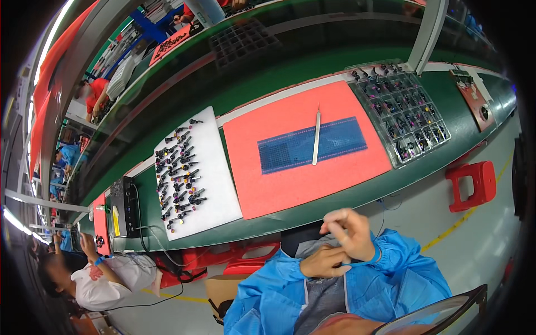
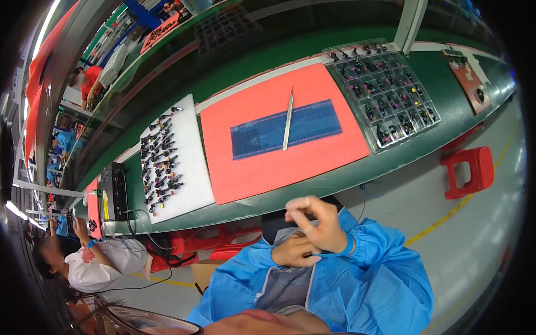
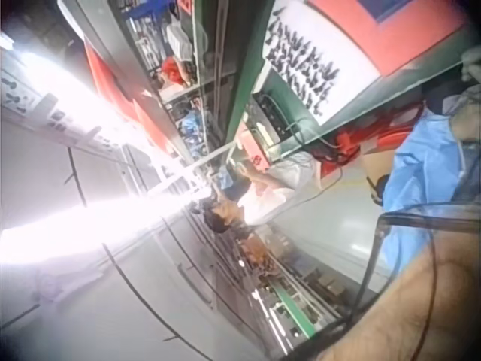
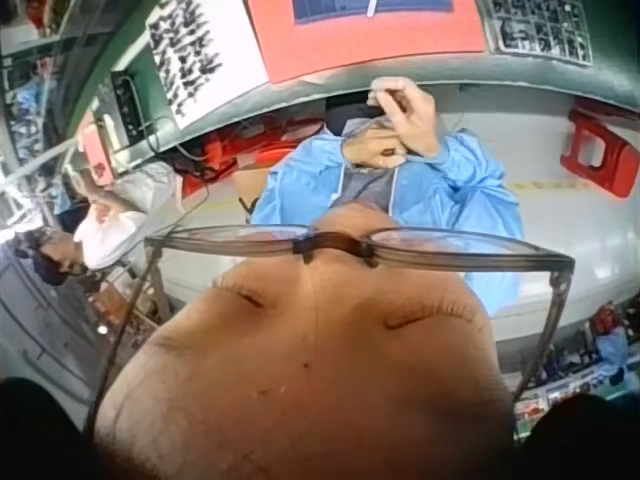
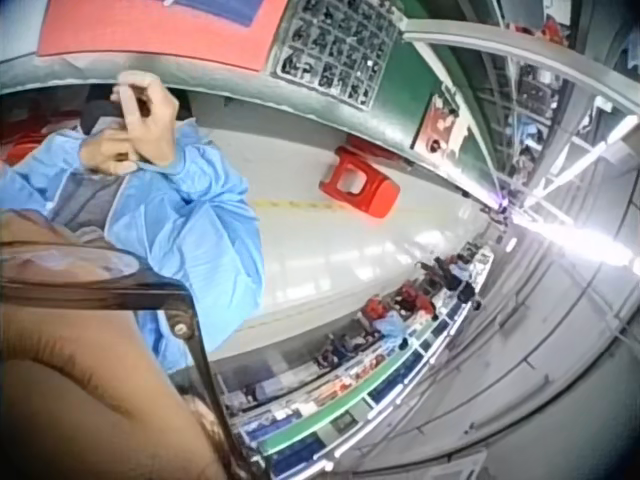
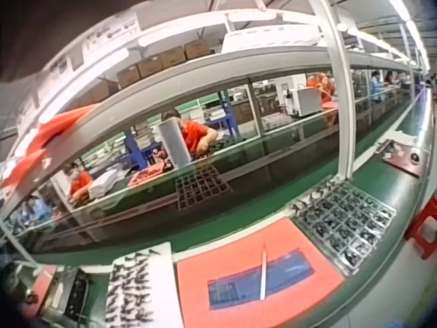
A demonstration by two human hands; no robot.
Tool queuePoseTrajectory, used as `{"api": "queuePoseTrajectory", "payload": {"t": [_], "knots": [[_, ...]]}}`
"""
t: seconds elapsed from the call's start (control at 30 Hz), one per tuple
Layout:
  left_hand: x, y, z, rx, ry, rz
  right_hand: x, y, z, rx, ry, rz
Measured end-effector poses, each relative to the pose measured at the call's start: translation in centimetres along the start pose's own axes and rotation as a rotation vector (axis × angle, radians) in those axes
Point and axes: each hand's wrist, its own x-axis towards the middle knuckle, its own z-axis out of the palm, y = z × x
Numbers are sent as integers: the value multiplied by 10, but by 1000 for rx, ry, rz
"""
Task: Assembling and inspecting small electronic components at a factory workstation using a specialized tool.
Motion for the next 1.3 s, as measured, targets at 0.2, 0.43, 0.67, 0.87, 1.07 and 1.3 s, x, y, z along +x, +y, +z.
{"api": "queuePoseTrajectory", "payload": {"t": [0.2, 0.43, 0.67, 0.87, 1.07, 1.3], "knots": [[-13, 12, -19, -579, 80, -377, -12, 22, -16, -418, -335, -425], [10, 33, -8, -798, 221, -490, -26, -16, -37, -492, -655, -40], [24, 31, -12, -804, 179, -583, -24, -27, -54, 203, -668, 276], [35, 24, -13, -572, 310, -543, -27, -14, -97, 319, -863, 476], [50, 20, -32, -437, 290, -329, -9, -33, -90, -233, -546, 35], [82, 19, -35, -774, 514, -408, -4, -23, -65, -332, -16, -10]]}}
